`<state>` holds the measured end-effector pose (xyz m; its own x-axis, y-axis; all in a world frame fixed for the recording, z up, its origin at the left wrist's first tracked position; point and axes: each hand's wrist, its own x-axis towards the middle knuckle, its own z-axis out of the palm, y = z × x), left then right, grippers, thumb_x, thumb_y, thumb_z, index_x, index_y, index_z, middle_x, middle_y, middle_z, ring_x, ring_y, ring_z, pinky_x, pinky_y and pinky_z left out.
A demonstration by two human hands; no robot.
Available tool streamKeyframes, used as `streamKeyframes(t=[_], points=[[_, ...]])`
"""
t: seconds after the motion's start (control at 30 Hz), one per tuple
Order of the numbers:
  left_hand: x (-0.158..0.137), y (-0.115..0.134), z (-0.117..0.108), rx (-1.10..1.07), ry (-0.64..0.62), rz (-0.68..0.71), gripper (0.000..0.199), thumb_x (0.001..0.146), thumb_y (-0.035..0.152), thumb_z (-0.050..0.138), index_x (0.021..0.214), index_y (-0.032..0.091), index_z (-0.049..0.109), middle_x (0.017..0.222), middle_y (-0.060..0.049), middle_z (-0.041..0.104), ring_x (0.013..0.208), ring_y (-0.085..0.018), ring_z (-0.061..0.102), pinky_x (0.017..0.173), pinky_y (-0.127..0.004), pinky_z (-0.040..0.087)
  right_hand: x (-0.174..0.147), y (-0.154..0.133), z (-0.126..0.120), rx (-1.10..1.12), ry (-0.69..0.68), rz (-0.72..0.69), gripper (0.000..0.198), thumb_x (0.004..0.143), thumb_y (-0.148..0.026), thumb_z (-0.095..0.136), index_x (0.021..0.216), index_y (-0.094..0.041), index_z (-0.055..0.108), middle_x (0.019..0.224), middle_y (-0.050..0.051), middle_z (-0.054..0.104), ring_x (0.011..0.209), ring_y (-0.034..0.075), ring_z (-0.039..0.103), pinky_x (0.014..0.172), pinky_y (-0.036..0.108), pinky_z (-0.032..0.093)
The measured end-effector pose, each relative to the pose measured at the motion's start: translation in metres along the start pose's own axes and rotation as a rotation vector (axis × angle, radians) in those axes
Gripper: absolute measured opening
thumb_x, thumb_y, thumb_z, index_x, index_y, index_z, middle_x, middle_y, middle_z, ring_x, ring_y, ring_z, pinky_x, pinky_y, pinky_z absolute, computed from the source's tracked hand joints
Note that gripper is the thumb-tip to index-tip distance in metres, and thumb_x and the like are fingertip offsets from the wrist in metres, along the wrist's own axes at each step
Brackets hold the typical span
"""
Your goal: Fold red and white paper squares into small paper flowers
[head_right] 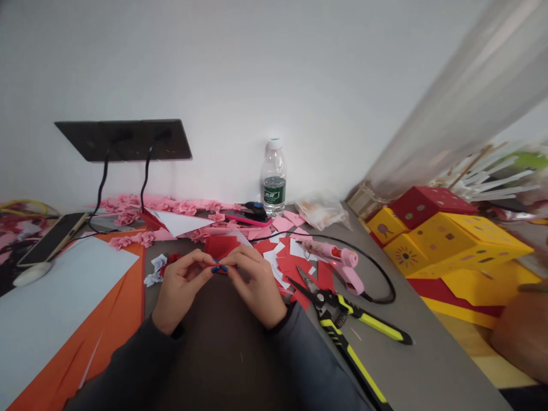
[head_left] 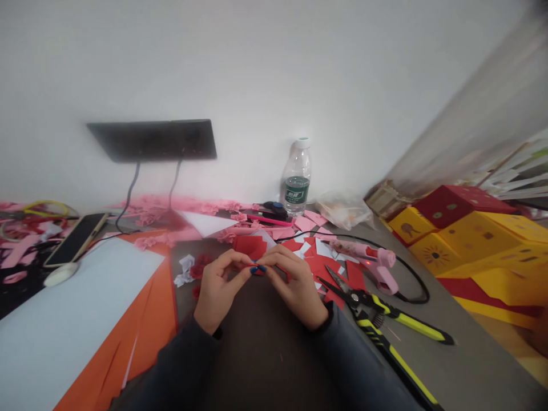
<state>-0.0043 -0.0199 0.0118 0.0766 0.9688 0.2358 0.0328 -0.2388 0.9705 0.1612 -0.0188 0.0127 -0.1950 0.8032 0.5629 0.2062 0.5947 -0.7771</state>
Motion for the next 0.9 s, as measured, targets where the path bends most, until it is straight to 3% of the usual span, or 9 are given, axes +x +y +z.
streamKeyframes(t=[0.33, 0.5, 0.9], points=[[0.0001, 0.0000, 0.0012, -0.081, -0.036, -0.085, 0.006, 0.075, 0.018, 0.074, 0.080, 0.019, 0.070, 0.077, 0.001, 0.070, 0.076, -0.012, 0.065, 0.072, -0.019, 0.051, 0.0013, 0.0041, -0.0006, 0.157, -0.007, 0.203, 0.009, 0.089, -0.021, 0.059, 0.081, -0.019, 0.062, 0.076, 0.002, 0.059, 0.072, 0.016, 0.054, 0.067, 0.028, 0.043], [0.0013, -0.0031, 0.0013, -0.122, -0.010, -0.126, 0.015, 0.072, 0.020, 0.076, 0.086, 0.018, 0.071, 0.083, 0.000, 0.072, 0.080, -0.014, 0.068, 0.075, -0.022, 0.054, 0.0008, 0.0037, -0.0006, 0.186, -0.017, 0.217, 0.012, 0.093, -0.023, 0.053, 0.083, -0.019, 0.058, 0.079, 0.001, 0.057, 0.074, 0.016, 0.053, 0.068, 0.027, 0.041], [0.0016, -0.0032, 0.0008, -0.014, -0.028, -0.161, 0.012, 0.078, 0.027, 0.072, 0.083, 0.016, 0.071, 0.083, -0.003, 0.073, 0.078, -0.016, 0.068, 0.074, -0.024, 0.055, 0.0016, 0.0081, 0.0020, 0.203, 0.045, 0.269, 0.013, 0.088, -0.026, 0.061, 0.078, -0.018, 0.062, 0.075, 0.002, 0.061, 0.071, 0.016, 0.054, 0.067, 0.028, 0.043]])
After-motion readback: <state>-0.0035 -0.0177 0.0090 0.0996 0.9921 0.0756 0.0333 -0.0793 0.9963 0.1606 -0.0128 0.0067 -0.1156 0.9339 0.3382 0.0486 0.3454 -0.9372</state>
